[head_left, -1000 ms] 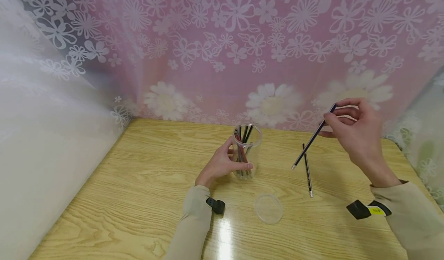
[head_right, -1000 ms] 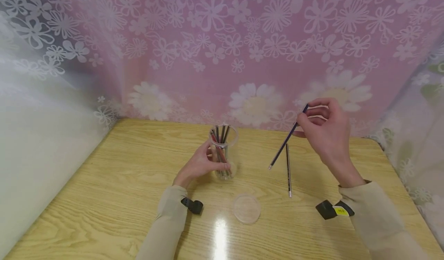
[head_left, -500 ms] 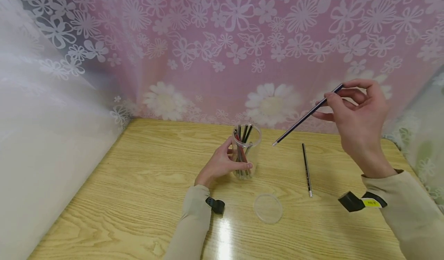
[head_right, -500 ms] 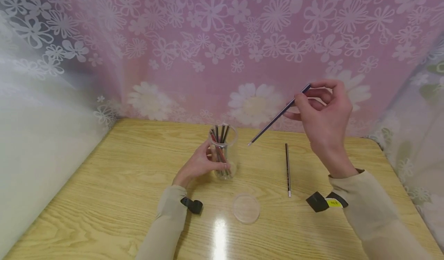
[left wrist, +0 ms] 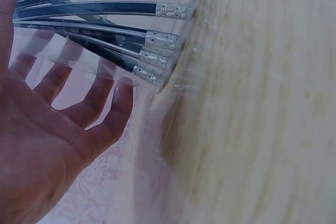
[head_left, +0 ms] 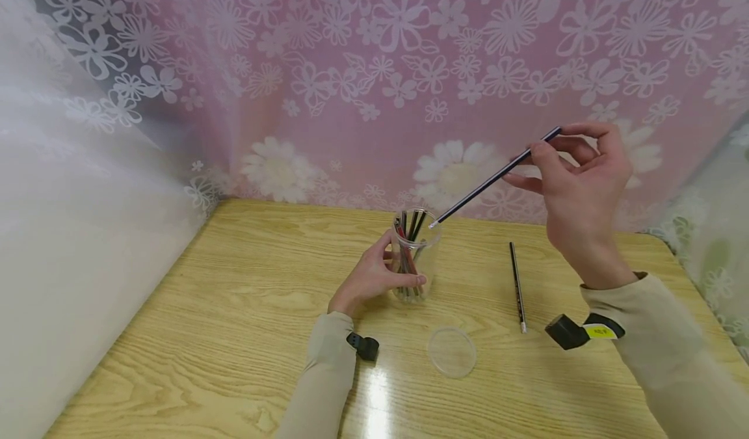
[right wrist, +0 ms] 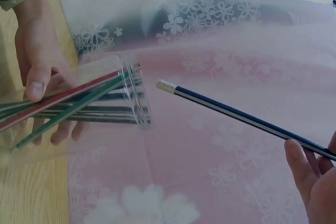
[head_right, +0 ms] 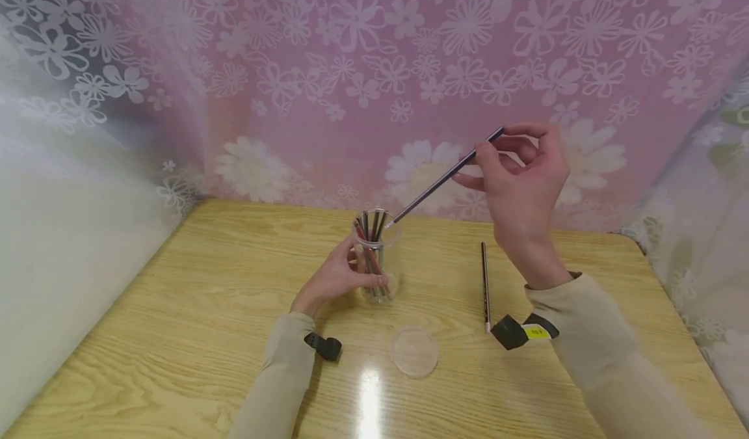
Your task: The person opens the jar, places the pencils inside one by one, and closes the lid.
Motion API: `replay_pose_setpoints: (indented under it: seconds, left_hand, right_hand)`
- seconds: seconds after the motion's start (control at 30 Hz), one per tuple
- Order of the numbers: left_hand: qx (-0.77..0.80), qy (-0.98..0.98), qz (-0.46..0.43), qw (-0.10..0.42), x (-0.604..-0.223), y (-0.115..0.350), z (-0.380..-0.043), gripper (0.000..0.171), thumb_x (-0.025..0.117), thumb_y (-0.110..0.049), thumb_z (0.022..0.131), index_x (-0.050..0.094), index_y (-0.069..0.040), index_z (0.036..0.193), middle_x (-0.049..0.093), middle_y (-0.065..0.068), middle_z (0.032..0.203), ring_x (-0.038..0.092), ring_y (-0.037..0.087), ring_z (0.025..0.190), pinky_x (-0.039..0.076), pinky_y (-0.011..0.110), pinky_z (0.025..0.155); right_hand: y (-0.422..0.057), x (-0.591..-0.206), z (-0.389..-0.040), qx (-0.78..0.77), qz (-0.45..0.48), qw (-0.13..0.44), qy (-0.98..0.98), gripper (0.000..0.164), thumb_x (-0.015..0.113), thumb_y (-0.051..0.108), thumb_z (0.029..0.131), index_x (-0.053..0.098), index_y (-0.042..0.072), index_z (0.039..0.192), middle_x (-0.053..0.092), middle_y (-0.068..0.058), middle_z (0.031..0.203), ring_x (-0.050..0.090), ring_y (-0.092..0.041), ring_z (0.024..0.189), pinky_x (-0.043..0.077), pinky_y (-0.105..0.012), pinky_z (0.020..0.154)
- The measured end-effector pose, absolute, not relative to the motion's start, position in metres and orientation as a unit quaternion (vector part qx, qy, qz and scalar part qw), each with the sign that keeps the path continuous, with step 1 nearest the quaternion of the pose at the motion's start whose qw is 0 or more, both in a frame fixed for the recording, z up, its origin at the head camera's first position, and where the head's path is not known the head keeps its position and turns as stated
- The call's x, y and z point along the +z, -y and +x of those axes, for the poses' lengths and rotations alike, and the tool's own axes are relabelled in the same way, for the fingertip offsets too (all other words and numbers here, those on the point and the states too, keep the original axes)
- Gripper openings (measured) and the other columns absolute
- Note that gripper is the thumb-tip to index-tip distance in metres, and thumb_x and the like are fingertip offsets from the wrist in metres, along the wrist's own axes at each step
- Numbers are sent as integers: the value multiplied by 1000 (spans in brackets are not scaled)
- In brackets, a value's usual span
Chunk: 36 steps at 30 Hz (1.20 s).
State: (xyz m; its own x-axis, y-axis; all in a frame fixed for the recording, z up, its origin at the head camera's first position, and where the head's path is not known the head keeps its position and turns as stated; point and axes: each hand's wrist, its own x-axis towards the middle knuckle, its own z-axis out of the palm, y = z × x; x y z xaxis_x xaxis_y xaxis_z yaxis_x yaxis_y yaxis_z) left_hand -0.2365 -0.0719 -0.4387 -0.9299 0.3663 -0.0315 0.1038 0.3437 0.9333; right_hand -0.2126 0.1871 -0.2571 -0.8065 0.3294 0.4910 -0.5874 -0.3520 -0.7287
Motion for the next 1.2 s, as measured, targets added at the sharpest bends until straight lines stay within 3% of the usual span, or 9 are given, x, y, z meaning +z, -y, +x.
replay_pose_setpoints:
  seconds: [0.23, 0.57, 0.77, 1.03, 1.2]
  left_hand:
    - [553, -811, 138, 129, -440, 72, -235, 100, 90, -46, 76, 27, -56, 154, 47, -1, 154, 52, 23, 137, 50, 54, 106]
    - [556, -809, 142, 124, -442, 72, -238, 87, 89, -46, 77, 38, -53, 147, 55, 0, 144, 55, 23, 133, 50, 53, 104]
    - [560, -806, 145, 125, -441, 72, -238, 93, 89, -44, 78, 31, -58, 150, 54, -3, 146, 55, 22, 135, 49, 54, 105]
    - [557, -809, 146, 119, -441, 72, -238, 101, 89, -47, 77, 26, -54, 156, 50, -3, 151, 53, 23, 137, 50, 53, 105]
    - [562, -805, 147, 120, -441, 71, -239, 104, 89, -46, 77, 27, -44, 160, 50, -2, 151, 52, 25, 137, 50, 54, 105]
  right_hand:
    - [-172, -262, -218, 792, 157, 261, 529, 26, 71, -11, 87, 57, 1, 106, 61, -14, 87, 74, -23, 72, 61, -38, 58]
    - [-160, -265, -224, 756, 184, 235, 583, 27, 66, -13, 90, 59, 5, 108, 64, -11, 91, 73, -21, 74, 62, -36, 58]
    - [-154, -265, -225, 709, 207, 234, 632, 30, 66, -12, 90, 61, 9, 109, 67, -7, 91, 73, -17, 73, 62, -33, 60]
    - [-145, -270, -226, 612, 251, 255, 705, 27, 65, -12, 90, 58, -9, 116, 67, 0, 87, 72, -11, 72, 62, -27, 63]
    - [-140, -277, -226, 565, 268, 252, 739, 29, 68, -9, 90, 58, -9, 117, 68, -9, 88, 70, -8, 74, 61, -24, 66]
